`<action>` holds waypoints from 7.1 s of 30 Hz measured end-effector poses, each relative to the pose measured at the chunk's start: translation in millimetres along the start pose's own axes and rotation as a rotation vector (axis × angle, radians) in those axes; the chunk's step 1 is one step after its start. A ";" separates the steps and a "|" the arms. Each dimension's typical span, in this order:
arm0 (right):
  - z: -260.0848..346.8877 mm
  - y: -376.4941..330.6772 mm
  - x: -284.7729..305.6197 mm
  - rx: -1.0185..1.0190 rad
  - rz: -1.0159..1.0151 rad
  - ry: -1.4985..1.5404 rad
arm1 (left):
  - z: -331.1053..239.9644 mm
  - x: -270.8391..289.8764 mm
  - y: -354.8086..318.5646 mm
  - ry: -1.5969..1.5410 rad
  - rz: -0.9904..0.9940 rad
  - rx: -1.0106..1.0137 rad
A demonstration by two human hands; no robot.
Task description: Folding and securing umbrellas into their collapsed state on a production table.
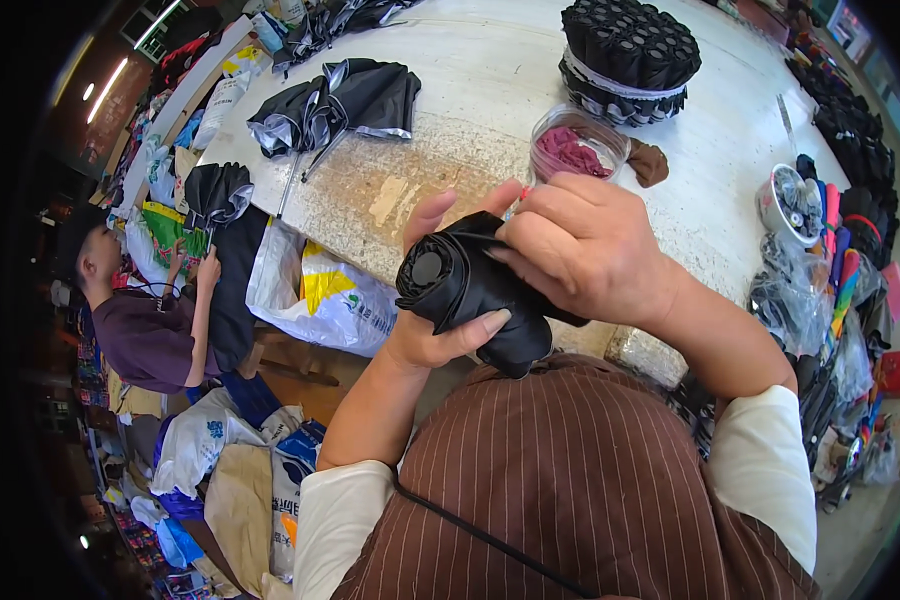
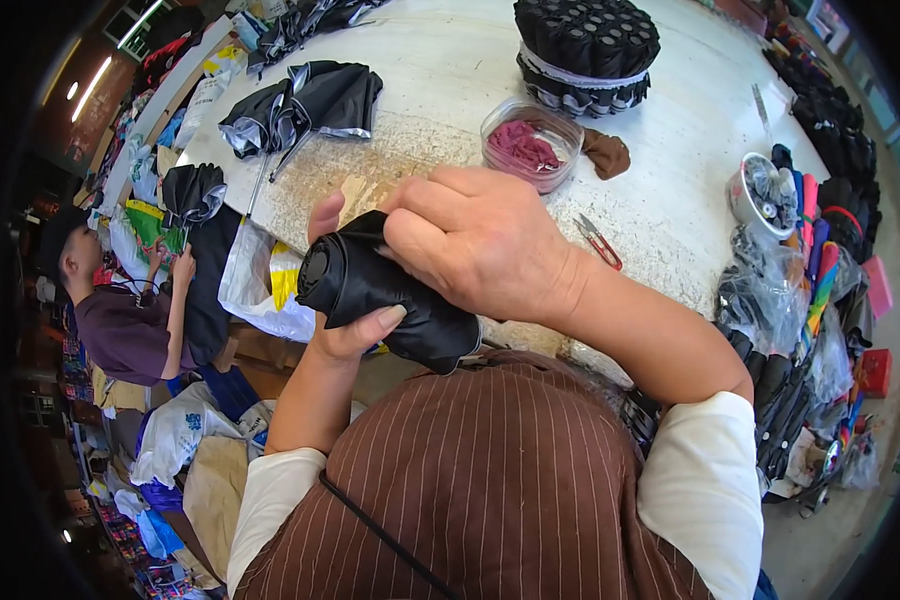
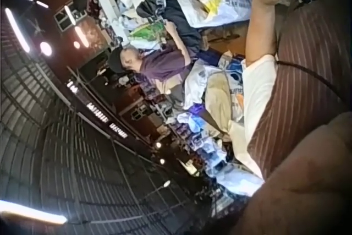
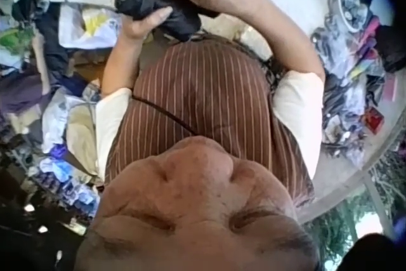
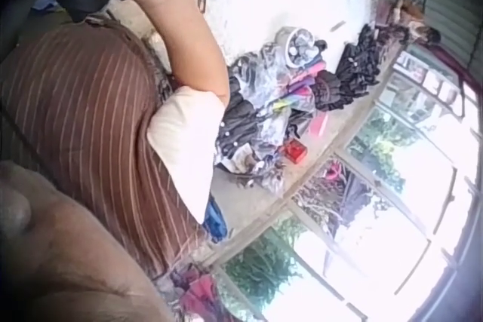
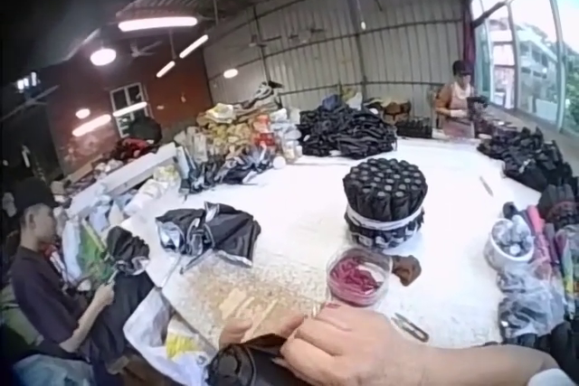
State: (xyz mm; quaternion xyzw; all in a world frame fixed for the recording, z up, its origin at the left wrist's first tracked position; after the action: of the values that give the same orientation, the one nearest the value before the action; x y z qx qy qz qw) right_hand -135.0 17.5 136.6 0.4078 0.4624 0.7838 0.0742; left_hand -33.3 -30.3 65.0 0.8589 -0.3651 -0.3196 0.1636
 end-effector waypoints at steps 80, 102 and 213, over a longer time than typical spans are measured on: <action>-85.4 -89.6 -101.1 -1.192 -0.089 1.298 | 37.9 70.5 -14.3 -0.262 -0.616 0.266; 34.2 -95.7 -109.9 0.185 0.312 -0.357 | 69.9 106.6 -55.6 -0.033 -1.147 0.330; -65.8 -277.6 121.3 -1.129 0.245 -1.047 | 64.4 405.9 34.4 1.716 -0.540 0.067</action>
State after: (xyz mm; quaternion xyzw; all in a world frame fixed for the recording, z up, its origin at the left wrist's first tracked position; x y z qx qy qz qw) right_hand -333.6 189.6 -28.0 0.6733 -0.1504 0.6087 0.3919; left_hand 120.4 -353.8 -139.5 0.8632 0.0878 0.4148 0.2741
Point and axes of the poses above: each hand's wrist, its own y-axis towards the middle knuckle, its own x-axis out of the back of the hand, z = x × y, the point moved 7 cm from there along y, towards the middle knuckle, and after that the axes turned 2 degrees about -z, right-handed, at the moved point
